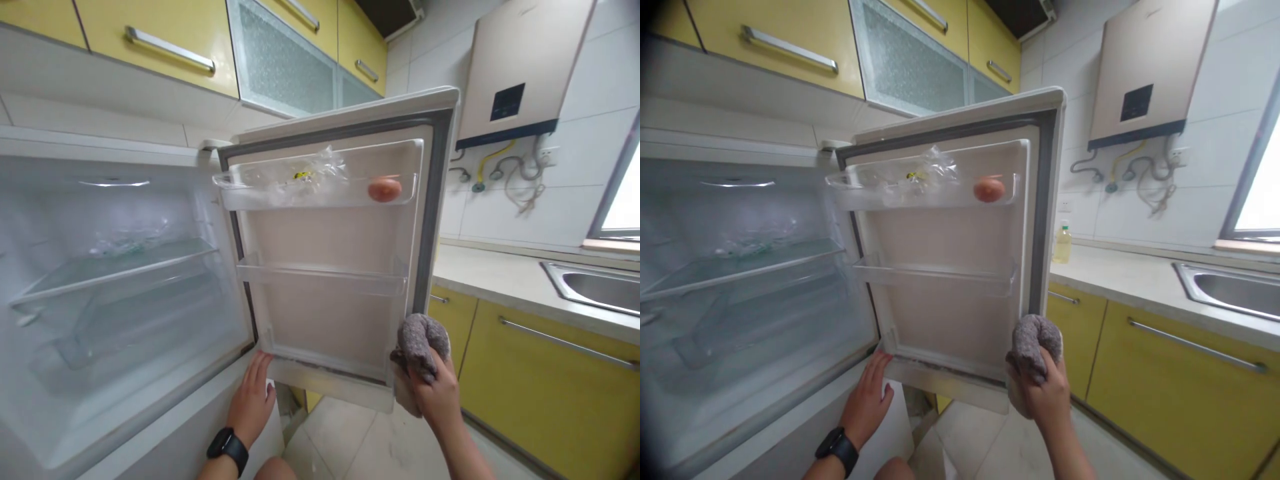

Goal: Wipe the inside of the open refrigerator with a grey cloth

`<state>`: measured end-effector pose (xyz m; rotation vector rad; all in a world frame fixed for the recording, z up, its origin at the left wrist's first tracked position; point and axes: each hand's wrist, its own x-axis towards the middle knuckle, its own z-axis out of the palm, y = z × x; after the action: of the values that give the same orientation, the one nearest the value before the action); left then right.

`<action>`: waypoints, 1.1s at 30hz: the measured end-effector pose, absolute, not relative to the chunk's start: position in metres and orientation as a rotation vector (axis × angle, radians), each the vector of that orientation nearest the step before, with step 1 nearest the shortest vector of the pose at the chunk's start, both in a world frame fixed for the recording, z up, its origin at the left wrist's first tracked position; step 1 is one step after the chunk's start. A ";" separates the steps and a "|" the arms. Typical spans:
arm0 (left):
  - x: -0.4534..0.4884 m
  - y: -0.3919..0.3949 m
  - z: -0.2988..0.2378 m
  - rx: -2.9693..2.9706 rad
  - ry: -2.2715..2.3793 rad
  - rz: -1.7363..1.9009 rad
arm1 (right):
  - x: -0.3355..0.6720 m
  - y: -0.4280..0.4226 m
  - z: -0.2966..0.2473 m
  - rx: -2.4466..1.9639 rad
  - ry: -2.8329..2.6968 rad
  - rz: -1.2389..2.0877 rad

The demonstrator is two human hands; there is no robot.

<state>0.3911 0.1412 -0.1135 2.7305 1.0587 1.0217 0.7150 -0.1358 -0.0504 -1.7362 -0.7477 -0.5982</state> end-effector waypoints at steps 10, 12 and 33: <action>0.392 0.140 -0.115 2.657 1.032 1.025 | 0.711 -0.127 0.029 -1.701 -0.650 -0.718; 0.392 0.140 -0.115 2.638 1.032 1.027 | 0.709 -0.118 0.059 -1.662 -0.624 -0.794; 0.388 0.137 -0.104 2.648 0.910 1.003 | 0.687 -0.106 0.027 -1.734 -0.388 -0.660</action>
<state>0.3877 0.1374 -0.1037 2.6478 0.9098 1.0027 0.6870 -0.1058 0.0274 -1.7342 -0.3877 -0.6600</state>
